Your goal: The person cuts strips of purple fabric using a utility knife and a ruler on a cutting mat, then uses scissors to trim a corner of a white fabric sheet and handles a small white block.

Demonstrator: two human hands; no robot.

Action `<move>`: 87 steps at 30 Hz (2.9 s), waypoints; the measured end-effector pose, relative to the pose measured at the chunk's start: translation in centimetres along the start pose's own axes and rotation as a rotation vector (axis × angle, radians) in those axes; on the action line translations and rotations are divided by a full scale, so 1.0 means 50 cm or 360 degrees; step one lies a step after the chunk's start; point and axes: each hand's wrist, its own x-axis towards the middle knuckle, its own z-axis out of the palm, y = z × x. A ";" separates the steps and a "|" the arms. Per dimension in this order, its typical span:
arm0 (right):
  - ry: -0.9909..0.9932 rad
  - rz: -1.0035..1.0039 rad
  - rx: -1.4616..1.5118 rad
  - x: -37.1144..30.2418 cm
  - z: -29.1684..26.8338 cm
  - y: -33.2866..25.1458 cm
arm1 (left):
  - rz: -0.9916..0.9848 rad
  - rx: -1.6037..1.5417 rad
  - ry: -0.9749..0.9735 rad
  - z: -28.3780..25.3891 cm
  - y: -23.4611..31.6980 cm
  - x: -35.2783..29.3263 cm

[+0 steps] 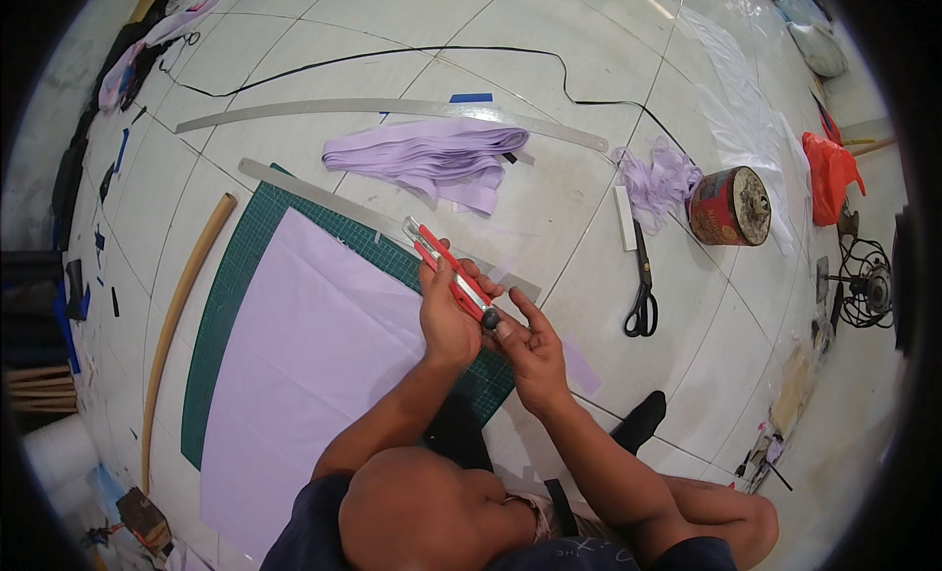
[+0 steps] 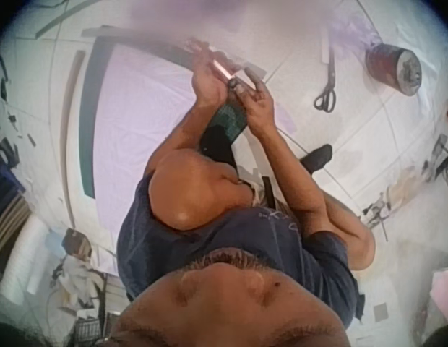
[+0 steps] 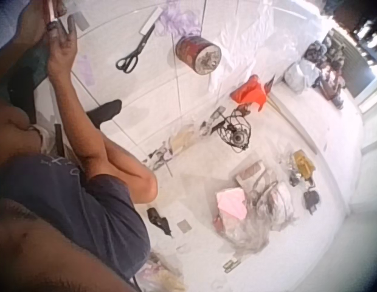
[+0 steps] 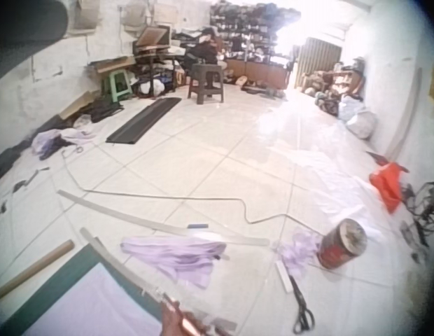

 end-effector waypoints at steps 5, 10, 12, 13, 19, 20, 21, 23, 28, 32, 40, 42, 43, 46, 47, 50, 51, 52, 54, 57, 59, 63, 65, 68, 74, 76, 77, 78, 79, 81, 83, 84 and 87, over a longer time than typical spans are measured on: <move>0.0027 -0.0110 -0.0328 0.007 -0.002 0.009 | 0.0070 0.0037 -0.0044 -0.008 -0.001 -0.008; 0.0063 -0.0338 -0.0533 -0.004 0.011 0.024 | 0.0025 -0.0060 0.0175 0.007 0.003 -0.017; 0.0057 -0.0379 -0.0552 -0.012 0.021 0.020 | 0.0033 -0.0029 0.0218 0.007 0.004 -0.015; 0.0017 -0.0396 -0.0527 -0.018 0.024 0.020 | 0.0034 -0.0016 0.0239 0.008 0.002 -0.014; -0.0032 -0.0187 -0.0251 -0.011 0.012 0.017 | -0.0110 -0.0047 0.0045 -0.001 0.003 -0.028; -0.0028 -0.0190 -0.0263 -0.011 0.014 0.014 | -0.0155 -0.0017 0.0031 -0.002 0.002 -0.030; -0.0008 -0.0188 -0.0247 -0.004 0.008 0.016 | -0.0203 0.0012 0.0010 0.011 0.004 -0.035; 0.0030 -0.0184 -0.0217 0.010 -0.009 0.025 | -0.0252 0.0119 -0.0063 0.020 -0.007 -0.046; 0.0124 -0.0245 -0.0151 0.019 0.020 0.020 | -0.0349 0.0109 -0.0200 0.010 -0.013 -0.065; 0.0042 -0.0110 -0.0376 0.007 0.016 -0.007 | -0.0301 0.0357 -0.0074 0.010 -0.009 -0.071; -0.0300 -0.0350 -0.0496 0.025 0.002 -0.018 | -0.0321 0.0135 -0.0381 -0.011 0.008 -0.028; -0.0286 -0.0469 -0.0604 0.027 0.003 -0.017 | -0.0364 0.0109 -0.0389 -0.007 0.007 -0.033; -0.0284 -0.0561 -0.0727 0.028 0.000 -0.015 | -0.0390 0.0104 -0.0387 -0.003 0.006 -0.038; -0.0349 -0.0467 -0.0983 0.026 -0.005 -0.022 | -0.0362 0.0157 -0.0412 -0.008 0.002 -0.040; -0.0381 -0.0374 -0.1049 0.025 -0.007 -0.025 | -0.0336 0.0186 -0.0425 -0.013 0.002 -0.039; -0.0366 -0.0530 -0.1109 0.036 -0.040 -0.009 | -0.0387 0.0126 -0.0455 -0.013 -0.009 -0.038; -0.0288 -0.0595 -0.1066 0.035 -0.036 -0.005 | -0.0403 0.0122 -0.0449 -0.014 -0.010 -0.040; -0.0209 -0.0659 -0.1023 0.034 -0.029 0.000 | -0.0420 0.0118 -0.0444 -0.013 -0.013 -0.043; -0.0126 -0.0693 -0.1022 0.033 -0.022 -0.003 | -0.0437 0.0093 -0.0454 -0.018 -0.018 -0.044; -0.0194 -0.0739 -0.1186 0.033 -0.013 -0.026 | -0.0403 0.0053 -0.0445 -0.027 -0.020 -0.041; -0.0346 -0.0955 -0.1345 0.033 -0.006 -0.039 | -0.0330 0.0055 -0.0367 -0.019 -0.014 -0.042; -0.0154 -0.0588 -0.0938 0.042 -0.036 -0.008 | -0.0491 0.0117 -0.0338 -0.018 -0.022 -0.040; -0.0036 -0.0624 -0.1007 0.057 -0.059 0.011 | -0.0440 0.0169 -0.0360 -0.012 -0.038 -0.038; -0.0103 -0.0631 -0.0747 0.054 -0.005 -0.007 | -0.0430 0.0185 -0.0423 -0.031 -0.025 -0.033; -0.0149 -0.0318 -0.0966 0.065 -0.047 0.013 | -0.0462 0.0279 -0.0374 -0.045 -0.018 -0.025; -0.0037 -0.0364 -0.0933 0.082 -0.066 0.012 | -0.0418 0.0239 -0.0412 -0.030 -0.033 -0.024; 0.0019 -0.0386 -0.0912 0.092 -0.062 0.016 | -0.0417 0.0210 -0.0438 -0.026 -0.035 -0.024; -0.0059 -0.0431 -0.0838 0.084 -0.033 0.008 | -0.0421 0.0188 -0.0458 -0.028 -0.031 -0.020; -0.0135 -0.0465 -0.0763 0.059 0.007 -0.013 | -0.0446 0.0236 -0.0382 -0.030 -0.020 -0.020; -0.0253 -0.0469 -0.0806 0.058 0.012 -0.026 | -0.0462 0.0366 -0.0325 -0.022 0.012 -0.021; -0.0218 -0.0488 -0.0829 0.093 -0.041 0.007 | -0.0506 0.0377 -0.0355 -0.017 0.015 -0.013; -0.0203 -0.0490 -0.0833 0.098 -0.040 0.008 | -0.0530 0.0345 -0.0382 -0.023 0.013 -0.010; -0.0081 -0.0371 -0.0858 0.104 -0.018 0.002 | -0.0514 0.0302 -0.0403 -0.040 0.009 -0.004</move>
